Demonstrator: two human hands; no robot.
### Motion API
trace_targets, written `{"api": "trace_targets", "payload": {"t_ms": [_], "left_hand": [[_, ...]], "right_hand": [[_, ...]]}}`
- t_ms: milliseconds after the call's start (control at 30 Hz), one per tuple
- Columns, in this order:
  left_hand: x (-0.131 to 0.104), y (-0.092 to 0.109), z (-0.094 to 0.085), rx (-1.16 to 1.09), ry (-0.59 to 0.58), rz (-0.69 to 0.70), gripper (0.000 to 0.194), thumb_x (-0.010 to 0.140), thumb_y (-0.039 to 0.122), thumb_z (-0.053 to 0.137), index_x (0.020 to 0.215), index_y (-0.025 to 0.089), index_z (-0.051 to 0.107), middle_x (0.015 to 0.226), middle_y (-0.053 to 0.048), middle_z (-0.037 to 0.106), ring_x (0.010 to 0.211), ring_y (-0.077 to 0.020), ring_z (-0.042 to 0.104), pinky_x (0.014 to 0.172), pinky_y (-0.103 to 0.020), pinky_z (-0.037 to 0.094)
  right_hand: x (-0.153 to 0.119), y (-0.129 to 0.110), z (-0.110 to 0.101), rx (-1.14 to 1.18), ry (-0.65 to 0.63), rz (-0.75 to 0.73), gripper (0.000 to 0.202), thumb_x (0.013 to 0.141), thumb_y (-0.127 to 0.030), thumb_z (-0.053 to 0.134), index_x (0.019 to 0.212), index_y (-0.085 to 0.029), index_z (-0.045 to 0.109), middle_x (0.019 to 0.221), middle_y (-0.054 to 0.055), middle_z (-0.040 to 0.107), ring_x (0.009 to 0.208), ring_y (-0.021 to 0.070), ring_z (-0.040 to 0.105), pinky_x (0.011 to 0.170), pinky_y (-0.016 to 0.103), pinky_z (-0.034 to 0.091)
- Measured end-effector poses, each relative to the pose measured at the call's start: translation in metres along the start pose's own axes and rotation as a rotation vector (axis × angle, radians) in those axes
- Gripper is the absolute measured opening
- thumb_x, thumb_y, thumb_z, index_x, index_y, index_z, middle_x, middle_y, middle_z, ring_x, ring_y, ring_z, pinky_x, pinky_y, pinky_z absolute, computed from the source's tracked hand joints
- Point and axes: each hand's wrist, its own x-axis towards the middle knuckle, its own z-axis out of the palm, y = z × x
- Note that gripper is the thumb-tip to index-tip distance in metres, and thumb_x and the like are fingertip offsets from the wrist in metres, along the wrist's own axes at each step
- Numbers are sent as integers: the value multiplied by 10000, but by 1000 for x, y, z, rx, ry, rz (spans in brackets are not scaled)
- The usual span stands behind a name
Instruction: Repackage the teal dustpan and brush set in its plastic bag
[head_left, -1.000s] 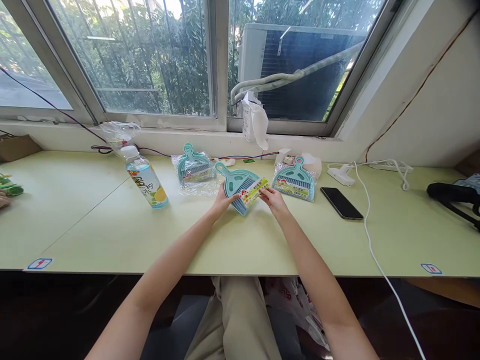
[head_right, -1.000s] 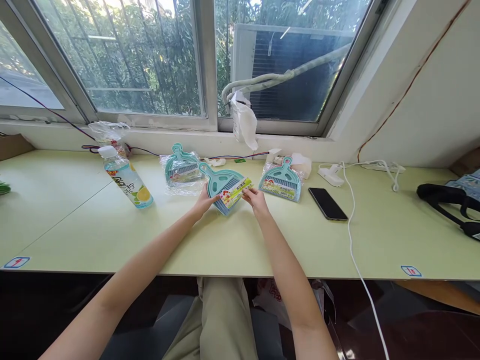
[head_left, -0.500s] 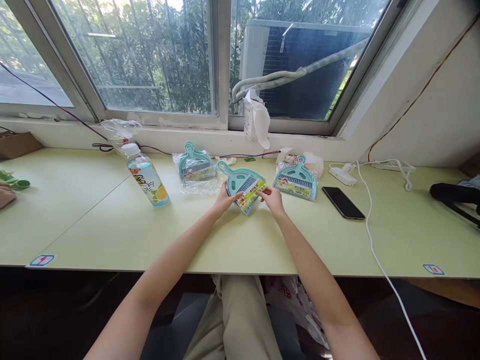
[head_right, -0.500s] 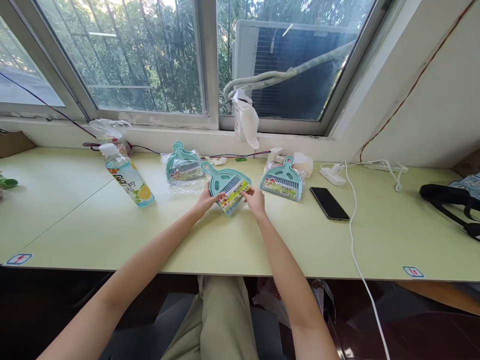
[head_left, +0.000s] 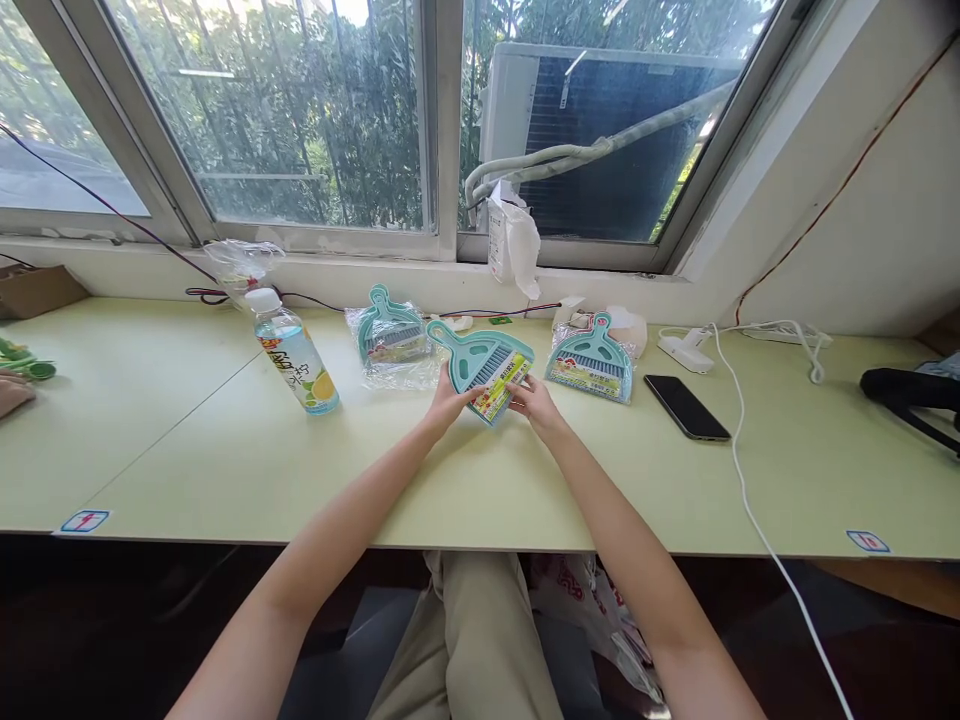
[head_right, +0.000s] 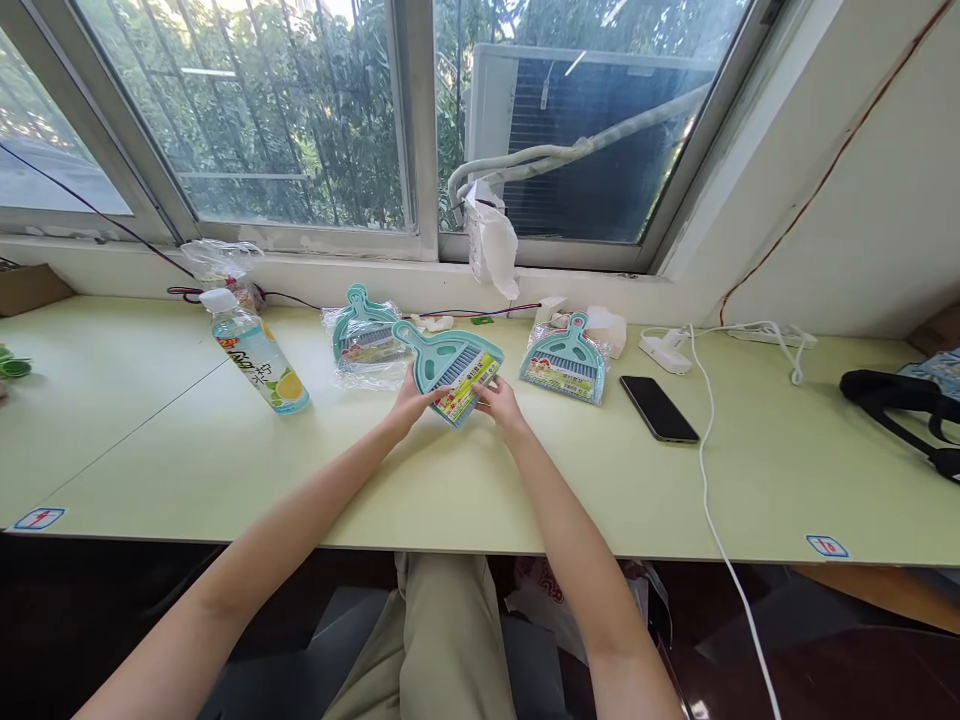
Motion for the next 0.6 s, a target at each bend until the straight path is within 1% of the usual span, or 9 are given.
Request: {"api": "trace_targets", "payload": {"t_ms": [67, 167, 200, 267, 367, 467, 600], "left_hand": [[1, 1, -1, -43, -47, -56, 761, 621, 363, 783, 1248, 205, 382, 1226, -104, 565, 1157, -271, 548, 1005, -457, 433], [4, 2, -7, -184, -201, -188, 628, 715, 343, 661, 1274, 247, 391, 1200, -76, 585, 1070, -255, 602, 924, -469, 494], [5, 1, -9, -224, -246, -212, 611, 715, 318, 641, 1273, 254, 401, 1176, -67, 597, 1042, -249, 614, 905, -468, 506], [7, 0, -14, -253, -295, -217, 638, 670, 252, 655, 1263, 255, 419, 1137, -55, 613, 1017, -238, 623, 899, -456, 513], [7, -1, -18, -213, -304, -204, 712, 626, 202, 707, 1270, 258, 408, 1165, -54, 605, 1052, -235, 608, 927, -441, 499], [4, 1, -16, -162, -301, -191, 720, 635, 229, 738, 1273, 243, 404, 1233, -79, 576, 1133, -270, 562, 940, -458, 485], [1, 5, -12, -133, -301, -114, 742, 616, 236, 771, 1265, 203, 414, 1268, -111, 549, 1188, -312, 514, 940, -484, 470]], "right_hand": [[1, 1, 0, 64, 55, 4, 345, 674, -275, 744, 956, -224, 553, 899, 32, 709, 829, 184, 692, 789, 349, 569], [3, 0, -4, 149, 108, 26, 322, 648, -180, 756, 910, -219, 573, 863, 22, 720, 808, 182, 699, 789, 341, 575], [3, -1, -5, 174, 109, 31, 314, 644, -156, 753, 899, -218, 580, 862, 20, 723, 806, 181, 700, 788, 337, 576], [3, -2, -7, 205, 102, 38, 303, 642, -125, 745, 885, -217, 589, 860, 16, 727, 800, 178, 701, 780, 331, 581], [2, -4, -8, 208, 96, 55, 291, 654, -105, 724, 892, -212, 596, 848, 8, 726, 768, 162, 699, 747, 305, 589], [1, -5, -7, 206, 82, 64, 299, 668, -103, 711, 922, -208, 594, 864, 4, 723, 760, 147, 696, 737, 284, 590], [-1, -7, -7, 168, 86, 63, 324, 672, -110, 719, 943, -219, 580, 860, 1, 716, 756, 152, 695, 757, 312, 591]]}}
